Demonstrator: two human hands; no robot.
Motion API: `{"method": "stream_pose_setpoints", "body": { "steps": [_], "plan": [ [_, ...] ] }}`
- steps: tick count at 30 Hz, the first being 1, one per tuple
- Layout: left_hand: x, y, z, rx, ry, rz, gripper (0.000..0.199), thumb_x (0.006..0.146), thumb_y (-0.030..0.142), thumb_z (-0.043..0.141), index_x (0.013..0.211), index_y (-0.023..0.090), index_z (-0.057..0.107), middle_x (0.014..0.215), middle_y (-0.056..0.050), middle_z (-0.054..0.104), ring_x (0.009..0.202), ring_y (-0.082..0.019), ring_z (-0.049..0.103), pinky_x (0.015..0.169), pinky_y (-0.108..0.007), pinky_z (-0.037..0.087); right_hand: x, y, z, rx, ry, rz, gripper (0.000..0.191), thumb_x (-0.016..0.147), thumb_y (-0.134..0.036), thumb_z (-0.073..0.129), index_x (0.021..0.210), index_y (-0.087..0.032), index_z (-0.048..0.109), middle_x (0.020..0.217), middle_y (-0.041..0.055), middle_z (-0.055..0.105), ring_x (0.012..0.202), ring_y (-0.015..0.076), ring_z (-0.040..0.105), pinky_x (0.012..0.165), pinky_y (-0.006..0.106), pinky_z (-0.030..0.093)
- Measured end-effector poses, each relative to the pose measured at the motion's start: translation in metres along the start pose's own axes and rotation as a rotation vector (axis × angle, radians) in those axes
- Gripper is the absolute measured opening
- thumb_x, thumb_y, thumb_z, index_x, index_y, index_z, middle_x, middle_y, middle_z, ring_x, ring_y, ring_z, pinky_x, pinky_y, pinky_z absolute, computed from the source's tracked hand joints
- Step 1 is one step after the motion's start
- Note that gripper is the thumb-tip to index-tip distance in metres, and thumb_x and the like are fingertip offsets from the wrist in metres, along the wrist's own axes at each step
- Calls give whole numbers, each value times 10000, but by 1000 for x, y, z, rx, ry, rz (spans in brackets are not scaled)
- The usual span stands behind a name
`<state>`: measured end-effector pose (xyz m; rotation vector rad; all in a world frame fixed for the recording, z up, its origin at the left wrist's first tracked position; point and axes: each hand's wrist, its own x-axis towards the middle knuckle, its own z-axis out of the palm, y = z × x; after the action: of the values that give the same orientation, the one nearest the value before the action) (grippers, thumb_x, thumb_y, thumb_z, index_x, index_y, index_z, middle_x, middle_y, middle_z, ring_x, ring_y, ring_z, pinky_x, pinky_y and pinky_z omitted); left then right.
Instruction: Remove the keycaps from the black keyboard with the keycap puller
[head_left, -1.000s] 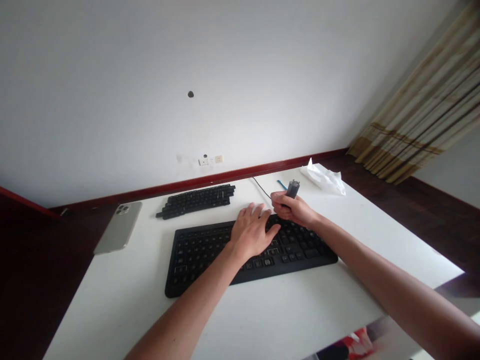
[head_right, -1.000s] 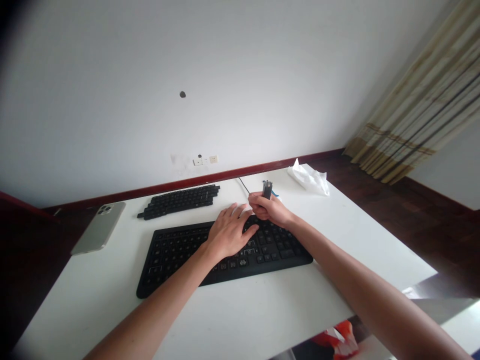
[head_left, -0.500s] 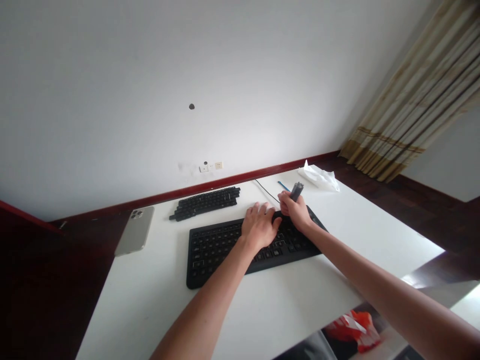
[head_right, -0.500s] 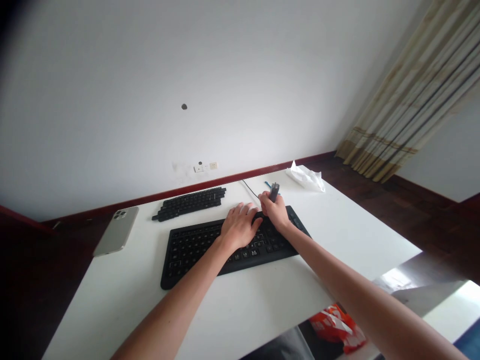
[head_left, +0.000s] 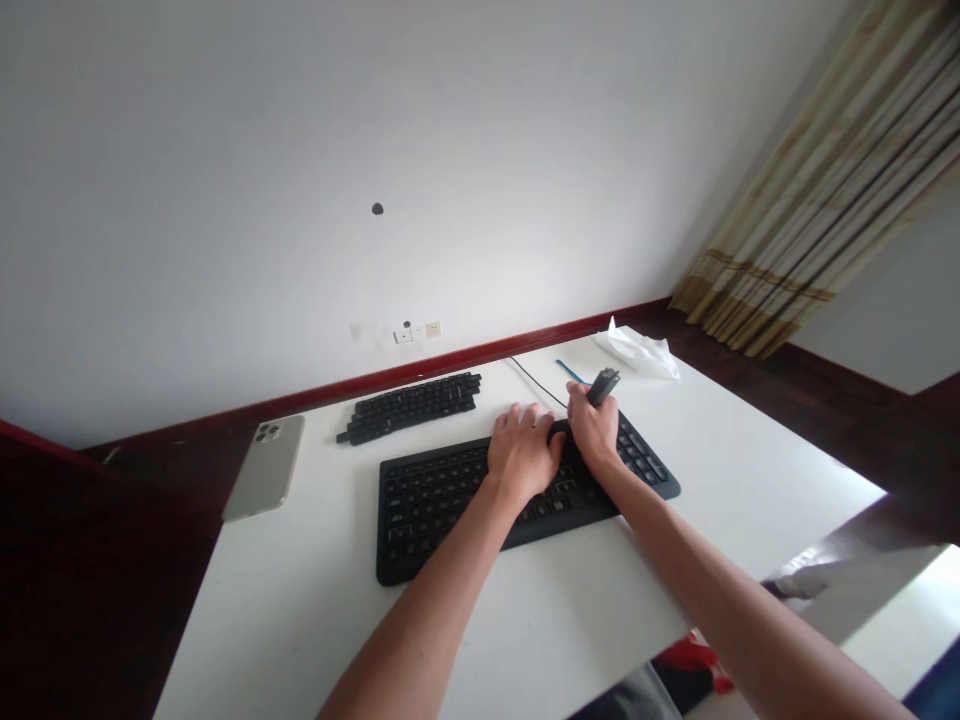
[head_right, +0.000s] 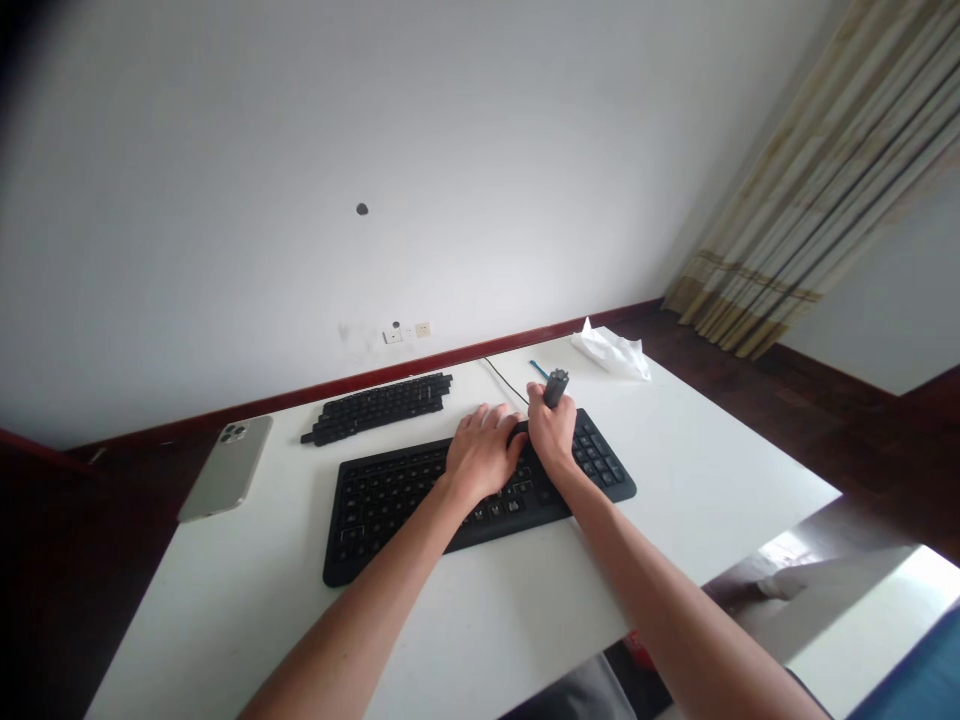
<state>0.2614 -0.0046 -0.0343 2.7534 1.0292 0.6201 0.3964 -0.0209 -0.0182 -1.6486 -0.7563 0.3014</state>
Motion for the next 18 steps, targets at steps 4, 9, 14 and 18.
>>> {"method": "stream_pose_setpoints", "body": {
  "steps": [4,9,14,18],
  "plan": [
    [0,0,-2,-10,-22,-9,445,1084,429,435,1502,311,532,1500,-105,562,1404,-384,469,1110,-558,421,1,6,0,30,11,-17,415,897,-437,579,557,-235,453,490,-31,449,532,160,438,578,316,394],
    [4,6,-6,-71,-78,10,448,1079,410,436,1512,343,530,1566,-55,536,1418,-409,459,1125,-596,400,2,9,-1,63,49,10,429,919,-438,567,555,-238,460,482,-26,451,515,161,448,551,312,404],
    [16,23,-1,-150,-148,-13,466,1053,278,429,1500,218,546,1524,-100,584,1445,-406,436,1161,-592,367,-1,8,-2,70,75,-65,419,920,-398,572,555,-235,445,514,-23,476,531,151,461,581,307,424],
    [24,29,5,-147,-156,3,442,1052,254,408,1449,180,587,1476,-127,617,1438,-422,441,1145,-596,377,2,10,-3,197,97,-33,418,916,-420,573,572,-252,406,505,-34,440,507,147,431,548,308,420]
  ]
}}
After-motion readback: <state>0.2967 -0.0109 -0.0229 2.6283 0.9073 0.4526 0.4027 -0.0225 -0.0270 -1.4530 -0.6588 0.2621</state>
